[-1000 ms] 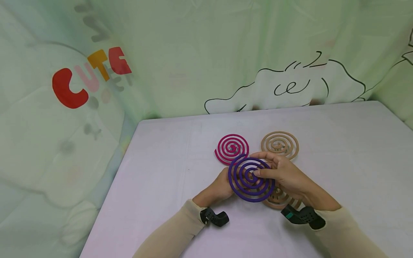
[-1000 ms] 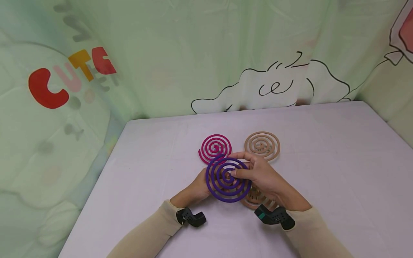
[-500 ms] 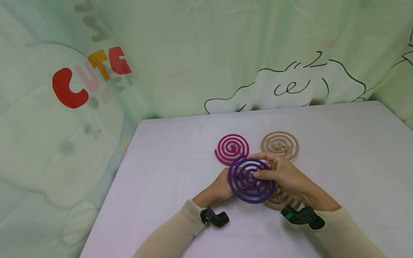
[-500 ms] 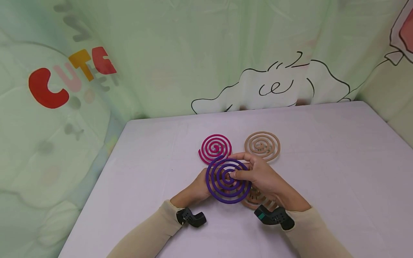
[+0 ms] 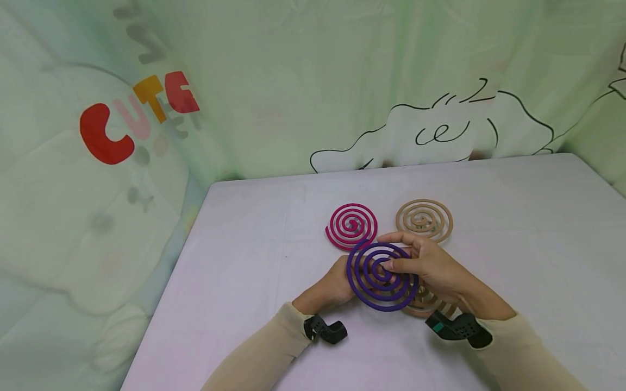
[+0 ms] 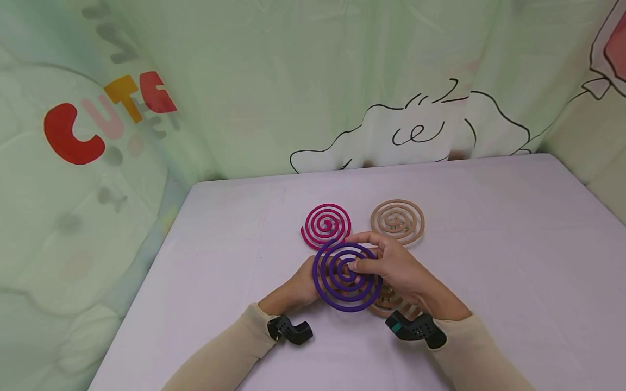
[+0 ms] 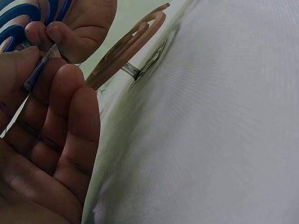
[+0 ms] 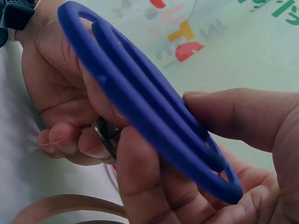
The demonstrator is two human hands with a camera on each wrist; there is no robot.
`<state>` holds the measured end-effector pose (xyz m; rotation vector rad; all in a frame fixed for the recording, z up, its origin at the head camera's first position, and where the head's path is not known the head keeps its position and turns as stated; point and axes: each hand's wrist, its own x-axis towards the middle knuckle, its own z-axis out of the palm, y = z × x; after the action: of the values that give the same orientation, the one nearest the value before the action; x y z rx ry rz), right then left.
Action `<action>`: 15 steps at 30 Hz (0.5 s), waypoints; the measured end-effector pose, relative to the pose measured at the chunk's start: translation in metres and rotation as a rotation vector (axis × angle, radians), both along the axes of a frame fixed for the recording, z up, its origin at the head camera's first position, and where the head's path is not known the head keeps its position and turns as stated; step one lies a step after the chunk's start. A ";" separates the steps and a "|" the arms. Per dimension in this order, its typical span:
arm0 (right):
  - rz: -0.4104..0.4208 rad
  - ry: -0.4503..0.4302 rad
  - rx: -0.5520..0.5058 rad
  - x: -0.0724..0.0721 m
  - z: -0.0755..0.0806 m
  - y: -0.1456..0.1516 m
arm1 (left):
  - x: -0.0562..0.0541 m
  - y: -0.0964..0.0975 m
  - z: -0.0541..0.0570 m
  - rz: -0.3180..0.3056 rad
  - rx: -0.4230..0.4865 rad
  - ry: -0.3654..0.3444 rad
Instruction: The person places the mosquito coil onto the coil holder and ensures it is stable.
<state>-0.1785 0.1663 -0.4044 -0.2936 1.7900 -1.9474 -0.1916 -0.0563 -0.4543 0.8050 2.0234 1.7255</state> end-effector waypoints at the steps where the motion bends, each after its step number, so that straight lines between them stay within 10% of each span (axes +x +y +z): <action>1: 0.000 -0.001 0.000 0.000 0.000 0.000 | 0.000 0.000 0.000 -0.004 0.000 0.000; 15: -0.009 -0.008 0.017 0.001 -0.001 0.000 | -0.002 0.000 -0.002 0.021 -0.049 0.076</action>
<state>-0.1779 0.1664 -0.4051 -0.2729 1.8052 -1.9354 -0.1934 -0.0562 -0.4565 0.8487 2.1218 1.6738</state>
